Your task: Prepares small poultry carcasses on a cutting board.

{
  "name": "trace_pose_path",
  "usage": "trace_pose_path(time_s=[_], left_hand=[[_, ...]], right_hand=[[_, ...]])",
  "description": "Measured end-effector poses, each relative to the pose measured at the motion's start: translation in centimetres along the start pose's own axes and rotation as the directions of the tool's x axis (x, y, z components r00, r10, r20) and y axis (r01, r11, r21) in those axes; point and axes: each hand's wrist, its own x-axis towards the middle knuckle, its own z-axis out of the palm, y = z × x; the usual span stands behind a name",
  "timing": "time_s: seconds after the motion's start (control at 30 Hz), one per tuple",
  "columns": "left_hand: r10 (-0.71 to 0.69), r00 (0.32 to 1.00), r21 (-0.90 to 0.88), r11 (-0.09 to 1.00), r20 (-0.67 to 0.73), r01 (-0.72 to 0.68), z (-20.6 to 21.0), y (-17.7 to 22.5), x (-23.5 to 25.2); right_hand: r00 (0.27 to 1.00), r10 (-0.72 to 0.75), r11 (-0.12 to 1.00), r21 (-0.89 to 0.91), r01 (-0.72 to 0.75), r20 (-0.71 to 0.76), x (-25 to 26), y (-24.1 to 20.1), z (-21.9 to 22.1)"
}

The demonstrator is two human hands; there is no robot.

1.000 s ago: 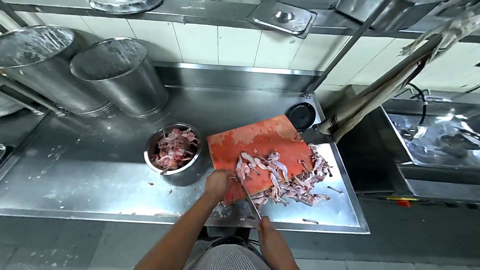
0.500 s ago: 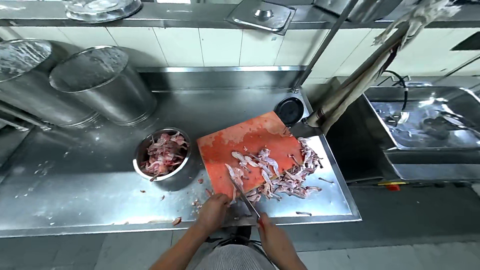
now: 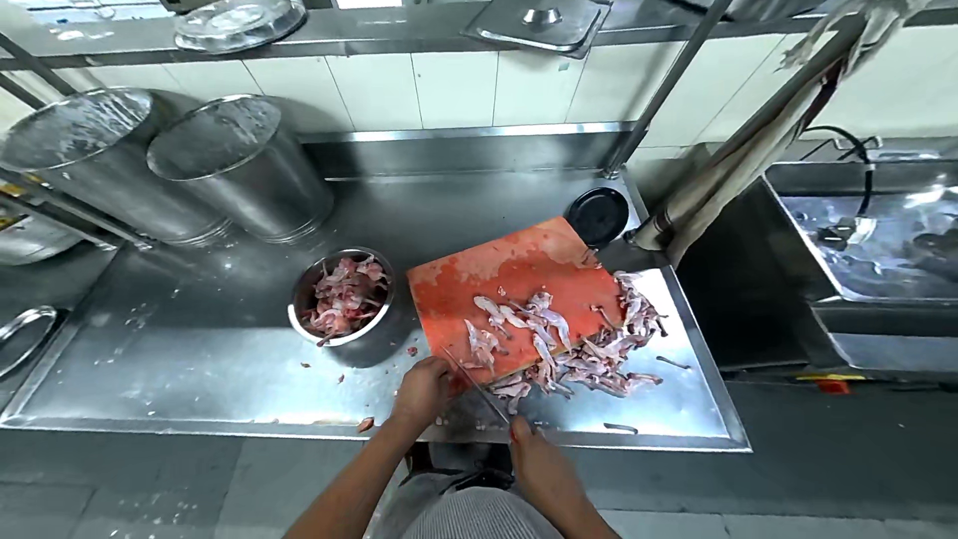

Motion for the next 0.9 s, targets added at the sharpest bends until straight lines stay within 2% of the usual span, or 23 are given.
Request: trace_pose_path(time_s=[0.1,0.17,0.23,0.33,0.5,0.57,0.7,0.8,0.9], left_hand=[[-0.067,0.997,0.018,0.998,0.037,0.066,-0.3,-0.2,-0.4],[-0.097,0.995,-0.036,0.995,-0.013,0.097,0.1,-0.5,-0.5],[-0.067,0.996,-0.052,0.997,-0.056,0.065,0.6,-0.4,-0.1],[-0.076,0.997,0.022,0.997,0.005,0.076,1.2,1.0,0.8],[-0.201,0.976,0.154,0.970,0.081,0.187,0.3,2.6,1.4],[-0.280,0.953,0.133,0.955,0.113,0.265,0.2,3.0,0.9],[-0.374,0.924,0.021,0.927,0.084,0.374,0.8,3.1,0.3],[-0.396,0.916,-0.063,0.915,0.065,0.399,1.3,3.2,0.3],[-0.391,0.918,-0.039,0.918,0.063,0.394,1.3,3.5,0.4]], right_hand=[[0.999,0.028,0.999,-0.015,-0.028,-0.022,-0.1,-1.0,-0.8],[0.999,0.022,1.000,-0.010,-0.022,-0.033,-0.6,-0.6,-1.1],[0.999,0.010,1.000,-0.013,-0.010,-0.037,-1.0,-0.2,-1.4],[0.999,0.006,1.000,-0.015,-0.007,-0.050,-1.4,-0.1,-1.8],[0.997,0.029,1.000,-0.005,-0.029,-0.065,-1.1,-0.8,-1.9],[0.999,0.027,0.999,0.043,-0.026,-0.019,-1.0,-1.1,-1.8],[0.999,-0.001,0.995,0.103,-0.003,0.044,-0.9,-1.6,-0.9],[0.998,-0.012,0.991,0.132,0.003,0.068,-0.8,-1.6,-0.2],[0.995,0.012,0.991,0.133,-0.025,0.098,-0.3,-1.9,0.0]])
